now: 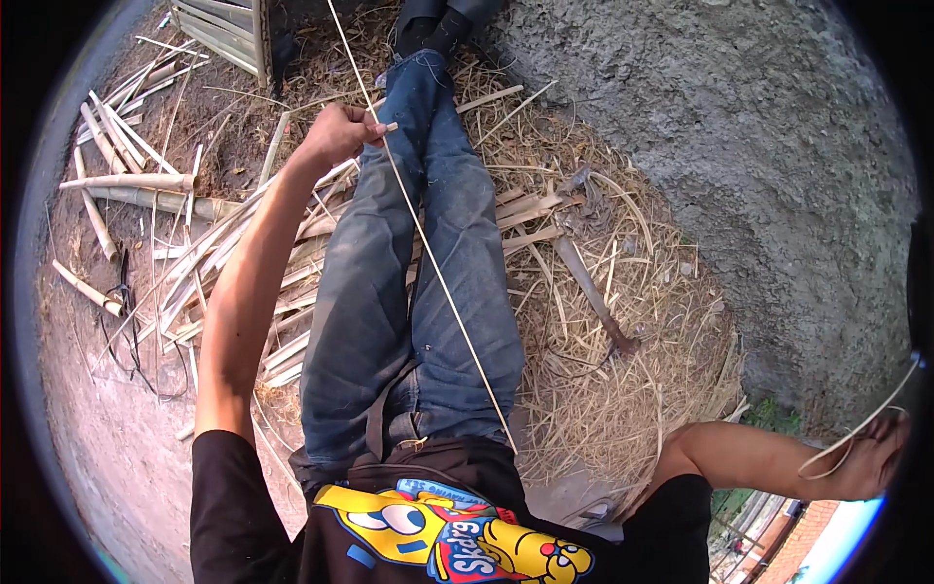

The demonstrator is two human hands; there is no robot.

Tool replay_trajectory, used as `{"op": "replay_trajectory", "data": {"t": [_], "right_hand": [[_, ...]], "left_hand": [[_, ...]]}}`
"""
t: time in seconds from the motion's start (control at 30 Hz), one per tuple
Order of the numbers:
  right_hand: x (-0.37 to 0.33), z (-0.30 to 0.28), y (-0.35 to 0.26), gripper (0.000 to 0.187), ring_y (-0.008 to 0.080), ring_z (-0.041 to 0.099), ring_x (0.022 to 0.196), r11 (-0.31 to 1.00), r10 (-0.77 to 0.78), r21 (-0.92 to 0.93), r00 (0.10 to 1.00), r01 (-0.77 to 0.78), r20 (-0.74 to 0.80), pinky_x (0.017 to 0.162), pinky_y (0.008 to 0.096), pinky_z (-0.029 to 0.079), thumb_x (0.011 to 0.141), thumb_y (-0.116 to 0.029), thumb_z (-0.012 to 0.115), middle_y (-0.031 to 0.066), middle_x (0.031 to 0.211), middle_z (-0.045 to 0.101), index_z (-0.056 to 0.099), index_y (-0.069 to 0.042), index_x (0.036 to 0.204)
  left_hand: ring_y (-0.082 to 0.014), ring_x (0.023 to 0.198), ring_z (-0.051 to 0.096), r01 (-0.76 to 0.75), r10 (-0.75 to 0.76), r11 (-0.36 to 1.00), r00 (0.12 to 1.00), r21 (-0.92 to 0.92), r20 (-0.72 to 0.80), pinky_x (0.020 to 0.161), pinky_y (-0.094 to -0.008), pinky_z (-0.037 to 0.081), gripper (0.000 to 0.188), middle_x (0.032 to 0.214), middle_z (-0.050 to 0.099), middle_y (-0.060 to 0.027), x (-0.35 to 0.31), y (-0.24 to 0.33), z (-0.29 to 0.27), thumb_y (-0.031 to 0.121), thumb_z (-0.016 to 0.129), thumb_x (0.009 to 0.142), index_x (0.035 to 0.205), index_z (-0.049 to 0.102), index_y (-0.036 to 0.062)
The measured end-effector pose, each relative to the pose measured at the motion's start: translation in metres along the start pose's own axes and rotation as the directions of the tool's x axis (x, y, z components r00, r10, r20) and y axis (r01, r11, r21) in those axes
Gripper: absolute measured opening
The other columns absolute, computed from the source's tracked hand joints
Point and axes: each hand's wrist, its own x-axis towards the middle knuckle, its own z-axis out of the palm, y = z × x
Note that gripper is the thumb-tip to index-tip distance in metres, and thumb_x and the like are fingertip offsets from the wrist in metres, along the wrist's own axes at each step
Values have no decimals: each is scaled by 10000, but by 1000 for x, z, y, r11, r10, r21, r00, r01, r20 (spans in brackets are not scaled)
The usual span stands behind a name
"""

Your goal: The person prepares thin bamboo strips by hand, pulling a strip through their fingers to smooth it and then tying a knot at one end of the strip.

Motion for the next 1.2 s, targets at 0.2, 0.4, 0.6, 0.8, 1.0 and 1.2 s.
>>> {"op": "replay_trajectory", "data": {"t": [0.2,0.4,0.6,0.8,1.0,1.2], "right_hand": [[-198,197,-46,390,21,465,634,801,432,-196,319,-566,844,531,183,346,981,-63,610,-28,834,603,614,-98,1369],[-374,250,-79,288,63,637,792,490,432,-108,134,-865,892,698,219,512,992,-93,616,86,999,720,668,-19,1265],[-394,271,-87,294,39,591,669,421,453,-130,84,-898,888,613,203,470,993,-86,610,46,850,712,660,-9,1272],[-410,272,-91,303,38,599,698,404,458,-105,102,-909,883,614,206,477,986,-86,622,59,881,693,655,-2,1275],[-416,273,-89,293,43,602,708,431,450,-76,141,-899,882,616,204,479,984,-91,627,53,888,675,664,7,1259],[-419,276,-88,275,44,574,656,468,458,-88,156,-879,875,582,214,463,972,-92,644,42,832,643,686,0,1228]], "left_hand": [[-70,524,523,0,0,1000,1000,27,3,508,-266,438,216,684,706,-25,-20,29,13,221,795,840,765,745,25],[-80,526,534,-1,0,1000,1000,25,23,506,-264,437,221,669,696,-29,-20,38,27,215,786,852,756,737,22],[-84,539,546,-12,14,998,999,-57,38,498,-267,441,244,679,701,-41,-16,36,23,223,811,841,741,729,16],[-82,545,549,-18,21,999,998,-43,54,502,-260,440,211,702,711,-42,-15,33,28,190,769,865,749,726,19],[-71,572,561,-7,8,1000,998,-9,70,513,-252,439,187,728,721,-38,-14,31,26,175,749,877,768,723,25],[-64,564,547,-11,12,1000,996,-16,93,520,-242,435,187,741,723,-27,-12,27,26,188,750,886,790,728,29]]}}
